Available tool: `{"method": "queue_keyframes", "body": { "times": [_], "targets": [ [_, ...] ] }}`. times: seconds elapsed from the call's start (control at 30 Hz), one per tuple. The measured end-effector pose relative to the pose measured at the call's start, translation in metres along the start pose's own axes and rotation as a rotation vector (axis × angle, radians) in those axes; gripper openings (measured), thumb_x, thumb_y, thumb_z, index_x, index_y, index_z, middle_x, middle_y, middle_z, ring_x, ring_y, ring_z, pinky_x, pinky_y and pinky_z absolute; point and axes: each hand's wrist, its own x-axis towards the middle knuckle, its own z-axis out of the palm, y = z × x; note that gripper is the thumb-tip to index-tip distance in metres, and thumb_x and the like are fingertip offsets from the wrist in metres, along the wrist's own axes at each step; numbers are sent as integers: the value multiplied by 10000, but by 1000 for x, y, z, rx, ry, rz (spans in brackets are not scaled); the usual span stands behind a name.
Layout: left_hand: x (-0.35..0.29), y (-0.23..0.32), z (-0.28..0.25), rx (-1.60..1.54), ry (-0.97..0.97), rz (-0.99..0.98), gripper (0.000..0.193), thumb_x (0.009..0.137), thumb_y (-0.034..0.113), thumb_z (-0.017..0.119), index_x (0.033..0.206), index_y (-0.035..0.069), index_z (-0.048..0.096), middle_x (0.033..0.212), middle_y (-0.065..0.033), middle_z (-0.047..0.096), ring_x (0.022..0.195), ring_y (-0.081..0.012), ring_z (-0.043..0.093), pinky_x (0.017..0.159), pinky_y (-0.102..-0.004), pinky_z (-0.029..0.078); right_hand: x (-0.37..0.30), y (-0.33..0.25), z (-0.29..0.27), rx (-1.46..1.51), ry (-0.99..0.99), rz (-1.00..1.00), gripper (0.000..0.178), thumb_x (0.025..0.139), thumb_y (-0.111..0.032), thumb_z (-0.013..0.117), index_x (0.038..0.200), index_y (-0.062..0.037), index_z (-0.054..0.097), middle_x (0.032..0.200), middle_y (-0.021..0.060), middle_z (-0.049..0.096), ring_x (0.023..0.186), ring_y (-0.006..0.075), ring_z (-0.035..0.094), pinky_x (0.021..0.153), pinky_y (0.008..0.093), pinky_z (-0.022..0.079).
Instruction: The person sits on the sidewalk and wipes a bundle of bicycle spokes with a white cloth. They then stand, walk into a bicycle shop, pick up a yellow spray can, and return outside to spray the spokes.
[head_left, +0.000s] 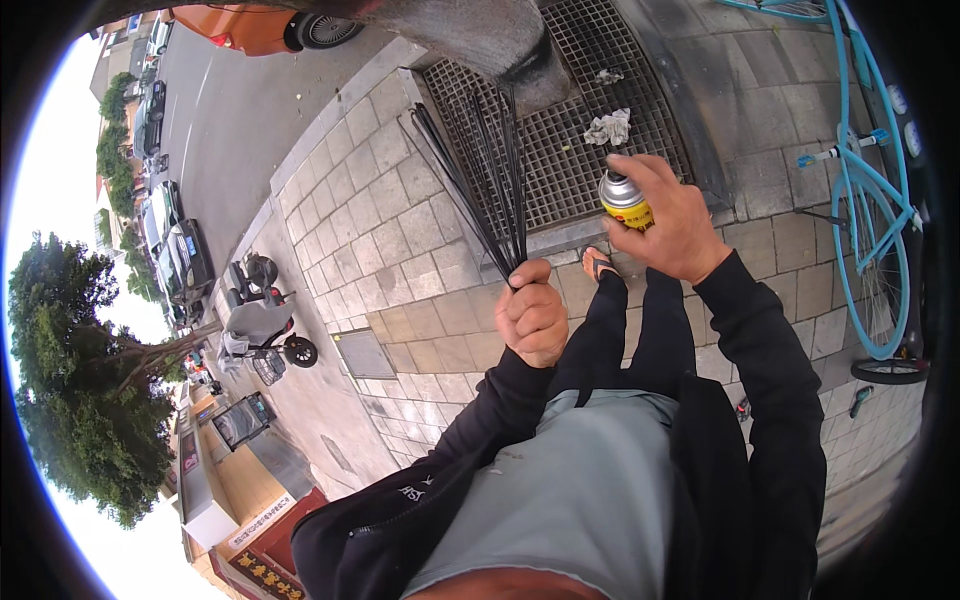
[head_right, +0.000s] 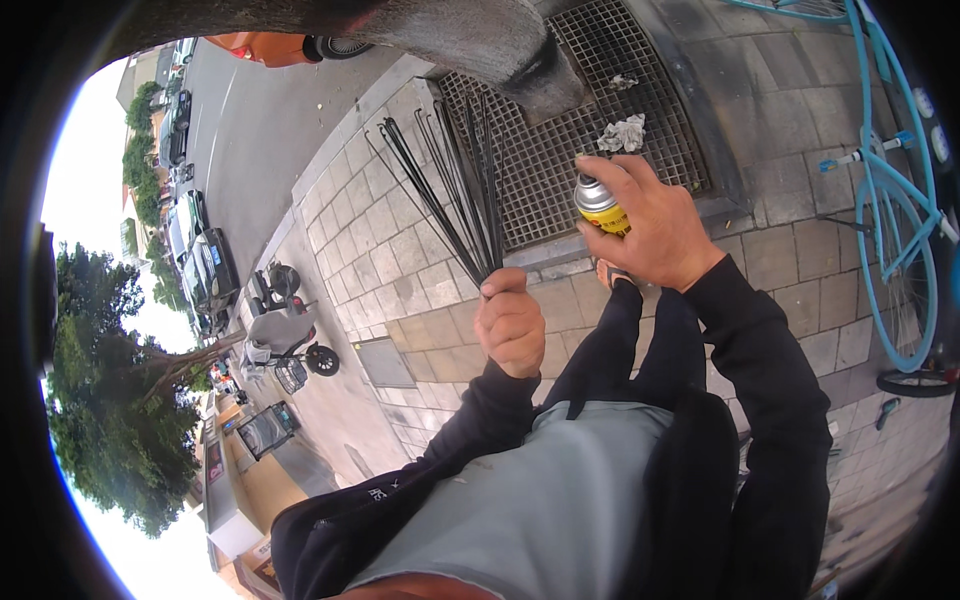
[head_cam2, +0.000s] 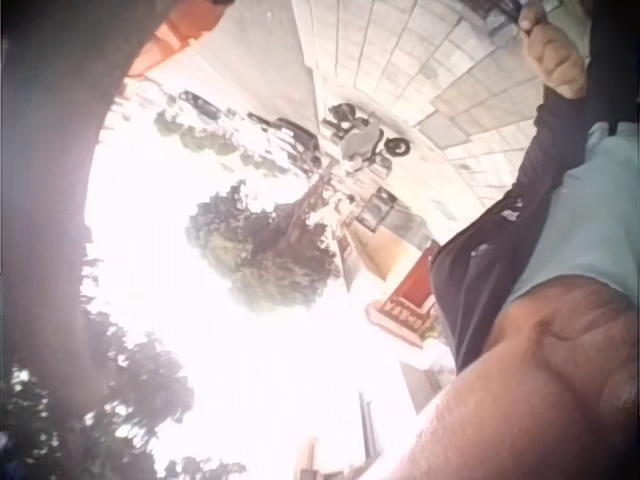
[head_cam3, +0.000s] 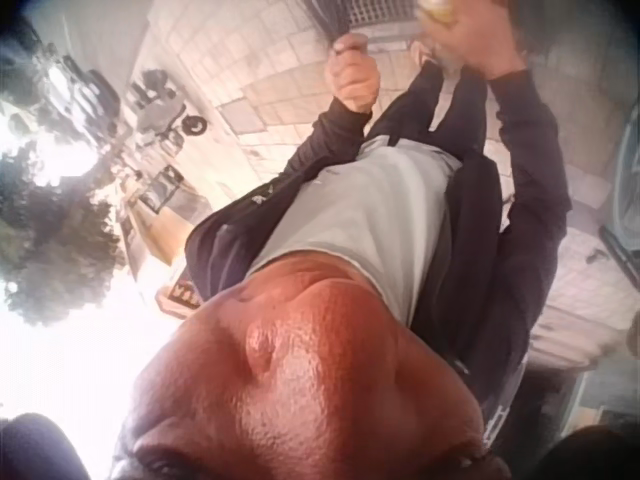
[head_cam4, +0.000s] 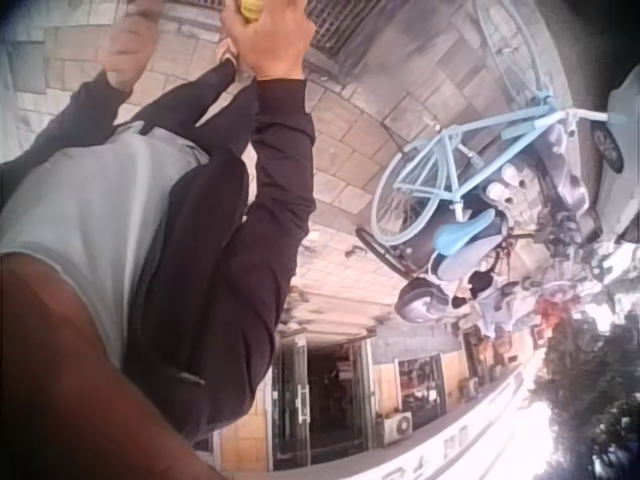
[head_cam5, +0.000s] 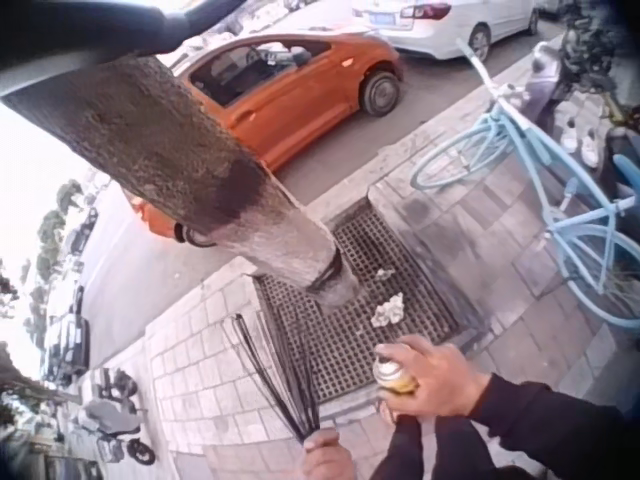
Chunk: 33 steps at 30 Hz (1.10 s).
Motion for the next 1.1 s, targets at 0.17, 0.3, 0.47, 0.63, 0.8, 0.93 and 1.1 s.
{"method": "queue_keyframes", "body": {
  "times": [0.17, 0.3, 0.47, 0.63, 0.8, 0.93, 1.1],
  "targets": [
    [-8, 20, -1, 214, 125, 89, 130, 1102, 209, 510, 1059, 91, 477, 587, 39, 325, 441, -67, 264, 371, -221, 248, 5, -16, -4, -41, -47, -50, 712, 812, -257, 841, 1450, -163, 538, 1213, 168, 637, 820, 365, 729, 689, 419, 608],
    [-17, 35, -2, 314, 184, 109, 155, 1105, 248, 539, 1066, 113, 475, 598, 61, 274, 452, -55, 231, 374, -202, 218, 20, -34, -15, -115, -126, -116, 694, 812, -254, 830, 1445, -187, 552, 1178, 160, 631, 777, 342, 718, 656, 409, 598],
    [-26, 48, 3, 431, 266, 110, 217, 1115, 327, 530, 1062, 125, 473, 607, 70, 246, 457, -57, 208, 377, -204, 191, 45, -52, -18, -197, -214, -262, 672, 822, -240, 811, 1444, -209, 560, 1127, 150, 631, 737, 326, 705, 627, 399, 589],
    [-33, 56, 1, 471, 279, 132, 250, 1117, 370, 520, 1064, 131, 466, 609, 66, 231, 462, -59, 201, 377, -208, 191, 70, -53, -22, -262, -134, -242, 678, 832, -246, 804, 1457, -205, 547, 1102, 145, 637, 727, 316, 707, 625, 391, 590],
    [-38, 65, 3, 517, 289, 119, 249, 1120, 372, 512, 1063, 135, 464, 610, 68, 235, 462, -59, 206, 377, -212, 193, 67, -56, -25, -309, -270, -247, 652, 861, -257, 775, 1463, -205, 530, 1080, 144, 641, 731, 320, 718, 626, 417, 590],
    [-42, 71, 5, 530, 303, 112, 261, 1119, 383, 513, 1061, 134, 462, 608, 68, 238, 460, -59, 207, 374, -215, 191, 81, -43, -23, -296, -196, -247, 634, 855, -243, 777, 1441, -201, 542, 1046, 139, 634, 731, 330, 713, 635, 426, 590],
    [-48, 74, 12, 647, 370, 130, 275, 1119, 390, 512, 1062, 126, 462, 613, 69, 230, 466, -60, 189, 374, -221, 178, 77, -65, -32, -247, -181, -230, 643, 848, -228, 784, 1446, -210, 547, 1064, 124, 640, 756, 323, 712, 649, 414, 591]
  ]
}}
